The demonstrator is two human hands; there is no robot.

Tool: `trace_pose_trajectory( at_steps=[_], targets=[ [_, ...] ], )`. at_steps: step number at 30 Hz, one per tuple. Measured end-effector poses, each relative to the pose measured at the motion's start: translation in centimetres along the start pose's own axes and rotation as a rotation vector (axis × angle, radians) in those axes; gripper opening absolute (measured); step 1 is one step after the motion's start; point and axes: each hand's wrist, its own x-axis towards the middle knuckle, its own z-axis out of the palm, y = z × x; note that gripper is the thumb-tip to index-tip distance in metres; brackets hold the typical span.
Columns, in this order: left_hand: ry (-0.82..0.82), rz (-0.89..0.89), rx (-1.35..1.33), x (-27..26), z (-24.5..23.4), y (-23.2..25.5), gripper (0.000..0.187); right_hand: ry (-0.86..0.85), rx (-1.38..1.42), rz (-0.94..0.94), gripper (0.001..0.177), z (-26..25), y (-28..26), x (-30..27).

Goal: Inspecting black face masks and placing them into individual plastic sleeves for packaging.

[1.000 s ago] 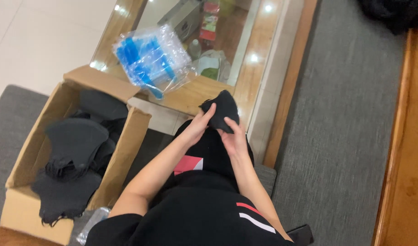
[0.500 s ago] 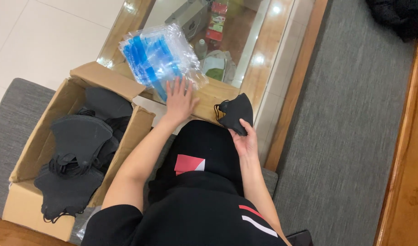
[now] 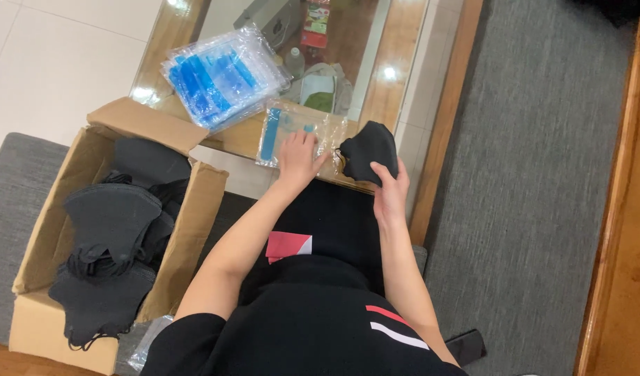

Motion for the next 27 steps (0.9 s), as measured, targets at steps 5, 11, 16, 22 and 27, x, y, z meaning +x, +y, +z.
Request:
trace_pose_trajectory(
  at_steps=[5,11,16,22,27],
  targets=[
    [-0.242,-0.277,-0.045,0.1,0.6,0.6,0.025,-0.110,-0.132,0.005,0.054,0.7,0.1,0.5],
    [-0.217,-0.435,-0.321,0.9,-2.1,1.2,0.009,-0.163,-0.302,0.007,0.047,0.9,2.0,2.3],
    [-0.112,-0.466,-0.498,1.1,-4.5,1.7,0.007,-0.191,-0.421,-0.010,0.044,1.0,1.5,2.1],
    [0.021,-0.295,-0.432,1.5,-8.6,4.8,0.007,-0.263,-0.471,-0.058,0.042,1.6,1.6,1.7],
    [0.093,-0.110,-0.401,1.4,-8.9,5.9,0.012,-0.343,-0.409,-0.060,0.046,1.7,0.2,0.9]
  ],
)
